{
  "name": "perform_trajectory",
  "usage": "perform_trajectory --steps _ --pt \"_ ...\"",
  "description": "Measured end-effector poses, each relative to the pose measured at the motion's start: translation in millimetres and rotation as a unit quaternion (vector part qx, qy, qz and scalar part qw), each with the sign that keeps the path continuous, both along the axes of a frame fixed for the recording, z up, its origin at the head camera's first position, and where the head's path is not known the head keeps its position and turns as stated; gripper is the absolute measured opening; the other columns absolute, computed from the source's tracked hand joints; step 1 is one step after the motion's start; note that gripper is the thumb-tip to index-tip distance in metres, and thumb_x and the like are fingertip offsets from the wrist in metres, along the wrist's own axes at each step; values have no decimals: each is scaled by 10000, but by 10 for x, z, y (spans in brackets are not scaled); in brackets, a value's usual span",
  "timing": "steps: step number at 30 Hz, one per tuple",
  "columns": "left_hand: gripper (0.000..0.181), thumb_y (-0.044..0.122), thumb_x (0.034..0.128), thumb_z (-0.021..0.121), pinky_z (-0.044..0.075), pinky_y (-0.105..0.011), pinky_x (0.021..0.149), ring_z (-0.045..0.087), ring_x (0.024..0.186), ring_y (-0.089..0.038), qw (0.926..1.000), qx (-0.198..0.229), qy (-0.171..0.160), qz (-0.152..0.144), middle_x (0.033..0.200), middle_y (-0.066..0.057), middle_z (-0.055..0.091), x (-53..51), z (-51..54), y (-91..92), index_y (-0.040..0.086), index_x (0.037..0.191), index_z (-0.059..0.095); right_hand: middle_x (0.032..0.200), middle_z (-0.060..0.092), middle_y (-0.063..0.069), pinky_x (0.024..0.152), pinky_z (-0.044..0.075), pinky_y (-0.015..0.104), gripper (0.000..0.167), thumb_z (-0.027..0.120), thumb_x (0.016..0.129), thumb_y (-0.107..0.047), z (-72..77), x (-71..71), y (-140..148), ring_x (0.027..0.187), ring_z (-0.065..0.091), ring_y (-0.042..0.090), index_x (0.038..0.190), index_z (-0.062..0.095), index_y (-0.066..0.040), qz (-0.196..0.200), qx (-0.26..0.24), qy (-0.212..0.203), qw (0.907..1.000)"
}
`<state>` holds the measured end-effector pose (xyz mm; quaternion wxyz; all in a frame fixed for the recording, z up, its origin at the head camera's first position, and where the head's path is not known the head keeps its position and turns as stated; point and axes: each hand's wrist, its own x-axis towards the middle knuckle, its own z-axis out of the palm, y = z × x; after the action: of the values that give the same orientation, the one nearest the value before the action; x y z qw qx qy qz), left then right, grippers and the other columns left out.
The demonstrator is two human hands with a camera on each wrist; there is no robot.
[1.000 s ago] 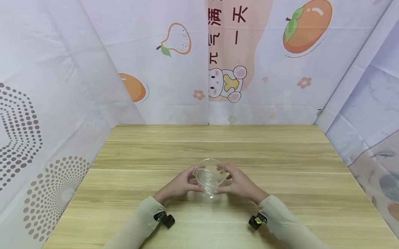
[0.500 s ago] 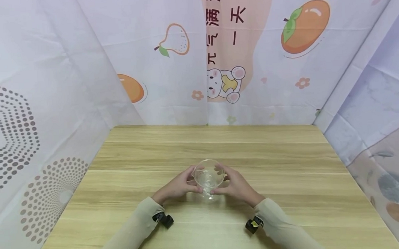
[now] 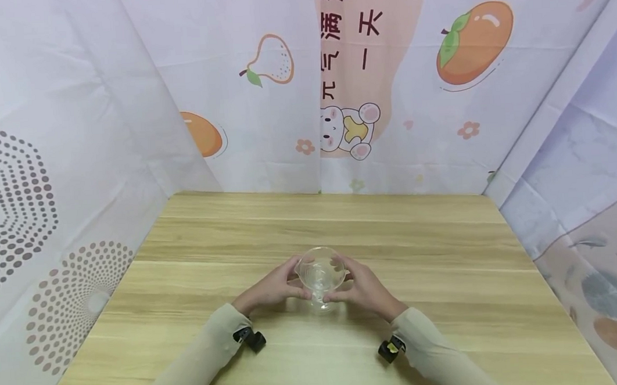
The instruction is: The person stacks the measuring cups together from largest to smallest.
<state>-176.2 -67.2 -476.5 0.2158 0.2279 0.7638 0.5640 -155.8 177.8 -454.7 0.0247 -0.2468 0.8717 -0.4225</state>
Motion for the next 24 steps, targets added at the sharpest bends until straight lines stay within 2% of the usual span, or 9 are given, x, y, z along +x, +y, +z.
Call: perform_trajectory --steps 8,24 --pt "675 214 819 790 386 -436 1143 434 1394 -269 9998 -137 152 -65 1547 -66 396 -10 8 15 138 1376 416 1267 640 164 879 565 382 885 874 697 -319 12 1 15 1083 631 290 1409 456 2 -2 66 39 10000" --pt "731 245 809 799 352 -487 1157 434 1391 -294 9995 -235 189 -16 1529 -77 423 6 14 -9 122 1408 399 1275 630 178 880 574 421 902 862 704 -353 -37 -9 7 1100 620 315 1412 444 18 41 -3 53 10000"
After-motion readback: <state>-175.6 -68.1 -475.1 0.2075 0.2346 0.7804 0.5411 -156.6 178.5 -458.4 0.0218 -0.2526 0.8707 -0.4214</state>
